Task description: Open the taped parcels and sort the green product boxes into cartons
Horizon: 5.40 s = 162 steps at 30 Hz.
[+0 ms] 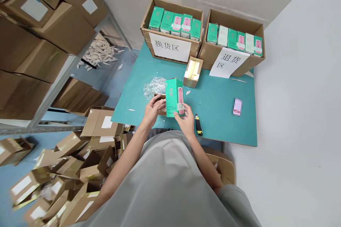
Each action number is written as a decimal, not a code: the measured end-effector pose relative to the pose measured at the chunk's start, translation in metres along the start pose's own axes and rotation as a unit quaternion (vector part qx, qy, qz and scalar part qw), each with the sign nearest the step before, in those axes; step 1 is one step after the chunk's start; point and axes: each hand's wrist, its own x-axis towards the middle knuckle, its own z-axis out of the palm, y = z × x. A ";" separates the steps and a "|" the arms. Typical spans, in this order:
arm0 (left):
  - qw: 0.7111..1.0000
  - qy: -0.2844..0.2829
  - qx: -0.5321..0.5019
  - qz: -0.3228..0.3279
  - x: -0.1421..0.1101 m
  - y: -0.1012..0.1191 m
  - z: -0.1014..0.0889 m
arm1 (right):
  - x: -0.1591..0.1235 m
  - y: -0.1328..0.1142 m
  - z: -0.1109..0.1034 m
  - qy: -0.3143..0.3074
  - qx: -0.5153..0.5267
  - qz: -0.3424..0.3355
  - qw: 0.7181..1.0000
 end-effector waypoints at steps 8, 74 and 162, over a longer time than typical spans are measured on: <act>1.000 -0.007 -0.024 -0.014 -0.003 0.004 -0.005 | 0.004 0.009 0.000 -0.021 0.155 0.074 0.985; 0.999 -0.042 -0.016 -0.015 -0.005 0.013 0.006 | 0.006 0.005 -0.013 -0.051 0.182 0.117 0.975; 0.998 -0.017 0.044 0.039 -0.017 0.019 0.044 | -0.006 -0.029 0.004 0.031 -0.099 -0.018 0.994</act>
